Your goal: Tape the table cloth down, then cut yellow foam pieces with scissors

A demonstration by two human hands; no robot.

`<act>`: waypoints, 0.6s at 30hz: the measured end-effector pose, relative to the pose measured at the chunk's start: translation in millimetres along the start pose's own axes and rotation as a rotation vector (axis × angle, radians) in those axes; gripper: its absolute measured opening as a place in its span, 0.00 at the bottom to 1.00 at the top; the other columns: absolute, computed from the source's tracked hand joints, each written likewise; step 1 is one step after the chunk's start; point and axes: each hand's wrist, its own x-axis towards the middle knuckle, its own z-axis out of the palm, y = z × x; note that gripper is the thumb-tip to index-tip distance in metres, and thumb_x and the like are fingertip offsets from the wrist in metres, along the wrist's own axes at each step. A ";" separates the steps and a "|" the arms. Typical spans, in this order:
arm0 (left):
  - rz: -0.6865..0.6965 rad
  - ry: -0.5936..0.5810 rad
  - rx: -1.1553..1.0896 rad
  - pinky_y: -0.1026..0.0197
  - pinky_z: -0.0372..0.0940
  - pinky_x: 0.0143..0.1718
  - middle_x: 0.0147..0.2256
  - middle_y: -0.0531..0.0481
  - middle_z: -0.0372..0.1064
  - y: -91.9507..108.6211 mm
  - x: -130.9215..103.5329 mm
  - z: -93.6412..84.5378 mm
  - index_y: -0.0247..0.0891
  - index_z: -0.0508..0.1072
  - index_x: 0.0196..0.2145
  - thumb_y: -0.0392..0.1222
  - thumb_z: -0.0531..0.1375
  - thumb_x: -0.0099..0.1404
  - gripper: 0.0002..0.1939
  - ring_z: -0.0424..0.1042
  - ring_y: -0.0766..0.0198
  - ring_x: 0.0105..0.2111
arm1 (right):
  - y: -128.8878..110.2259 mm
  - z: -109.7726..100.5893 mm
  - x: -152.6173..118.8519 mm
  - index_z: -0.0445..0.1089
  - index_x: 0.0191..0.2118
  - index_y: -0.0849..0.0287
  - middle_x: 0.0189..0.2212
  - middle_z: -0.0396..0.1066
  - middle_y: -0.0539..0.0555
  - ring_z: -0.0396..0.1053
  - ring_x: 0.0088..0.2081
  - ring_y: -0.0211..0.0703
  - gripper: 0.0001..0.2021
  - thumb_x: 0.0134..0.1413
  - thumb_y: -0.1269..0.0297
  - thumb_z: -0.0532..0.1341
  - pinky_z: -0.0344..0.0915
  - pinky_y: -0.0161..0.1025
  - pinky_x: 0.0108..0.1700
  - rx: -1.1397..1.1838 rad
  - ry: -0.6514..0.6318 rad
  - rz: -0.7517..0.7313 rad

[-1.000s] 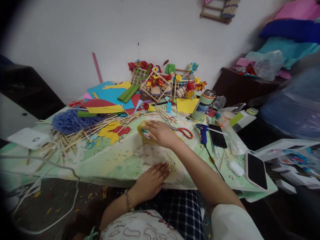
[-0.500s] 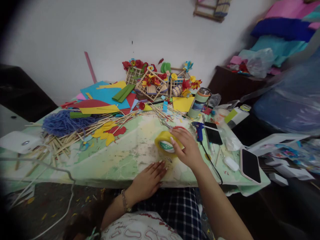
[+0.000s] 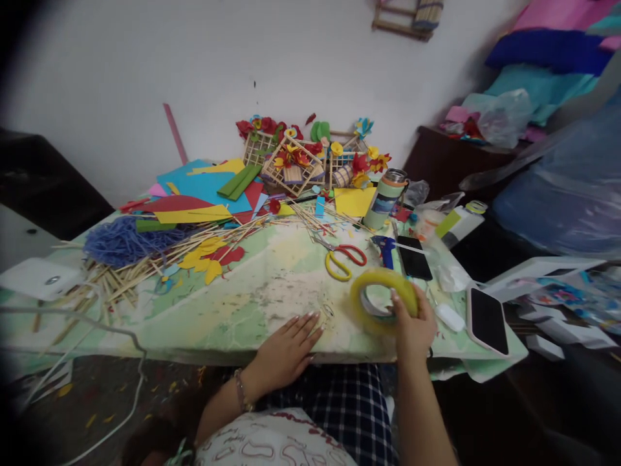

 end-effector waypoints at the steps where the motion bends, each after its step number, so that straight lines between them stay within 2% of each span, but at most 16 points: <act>1: -0.003 -0.005 -0.020 0.52 0.46 0.62 0.65 0.38 0.46 -0.2 -0.5 -0.2 0.34 0.55 0.62 0.47 0.49 0.69 0.27 0.48 0.52 0.65 | 0.7 -4.4 0.6 0.70 0.47 0.58 0.31 0.71 0.49 0.67 0.26 0.37 0.27 0.40 0.52 0.69 0.69 0.39 0.32 0.133 0.064 0.076; 3: -0.008 -0.019 -0.088 0.50 0.47 0.63 0.66 0.38 0.45 -0.6 -1.1 -2.6 0.35 0.55 0.63 0.49 0.50 0.68 0.29 0.47 0.52 0.65 | 0.5 -11.0 0.7 0.70 0.45 0.57 0.28 0.69 0.45 0.64 0.23 0.33 0.23 0.42 0.54 0.69 0.68 0.35 0.29 0.391 0.098 0.175; 6: -0.041 -0.037 -0.273 0.48 0.48 0.63 0.64 0.38 0.50 -0.3 2.8 -14.9 0.35 0.58 0.61 0.54 0.51 0.67 0.30 0.50 0.53 0.64 | -0.4 -14.3 -6.4 0.70 0.43 0.55 0.30 0.71 0.46 0.69 0.27 0.35 0.19 0.47 0.52 0.66 0.71 0.36 0.32 0.602 -0.002 0.306; 9: -0.167 0.029 -0.570 0.50 0.55 0.61 0.59 0.40 0.61 1.3 16.3 -38.0 0.36 0.63 0.58 0.53 0.49 0.68 0.26 0.60 0.56 0.60 | 0.5 -9.9 -21.0 0.71 0.41 0.53 0.30 0.74 0.48 0.73 0.29 0.41 0.15 0.52 0.50 0.61 0.73 0.41 0.33 0.577 -0.159 0.378; 12: -0.340 0.166 -0.970 0.52 0.61 0.56 0.52 0.42 0.69 2.1 36.3 -64.1 0.38 0.69 0.52 0.51 0.45 0.71 0.23 0.68 0.59 0.52 | 0.3 -2.4 -34.2 0.71 0.39 0.54 0.31 0.76 0.51 0.74 0.30 0.46 0.15 0.56 0.49 0.56 0.73 0.45 0.32 0.473 -0.344 0.311; 15: -0.289 0.222 -1.317 0.55 0.66 0.49 0.48 0.41 0.70 0.1 53.3 -83.4 0.37 0.64 0.55 0.53 0.47 0.70 0.23 0.72 0.60 0.45 | -4.8 2.3 -42.4 0.72 0.40 0.55 0.29 0.76 0.54 0.74 0.29 0.50 0.19 0.57 0.46 0.53 0.72 0.47 0.30 0.395 -0.524 0.240; 18: -0.208 0.278 -1.288 0.59 0.66 0.43 0.45 0.43 0.68 -3.5 61.0 -94.7 0.38 0.63 0.54 0.52 0.54 0.67 0.22 0.70 0.63 0.41 | -15.1 2.4 -49.1 0.71 0.35 0.55 0.25 0.74 0.53 0.70 0.23 0.47 0.18 0.56 0.46 0.54 0.69 0.44 0.25 0.437 -0.623 0.372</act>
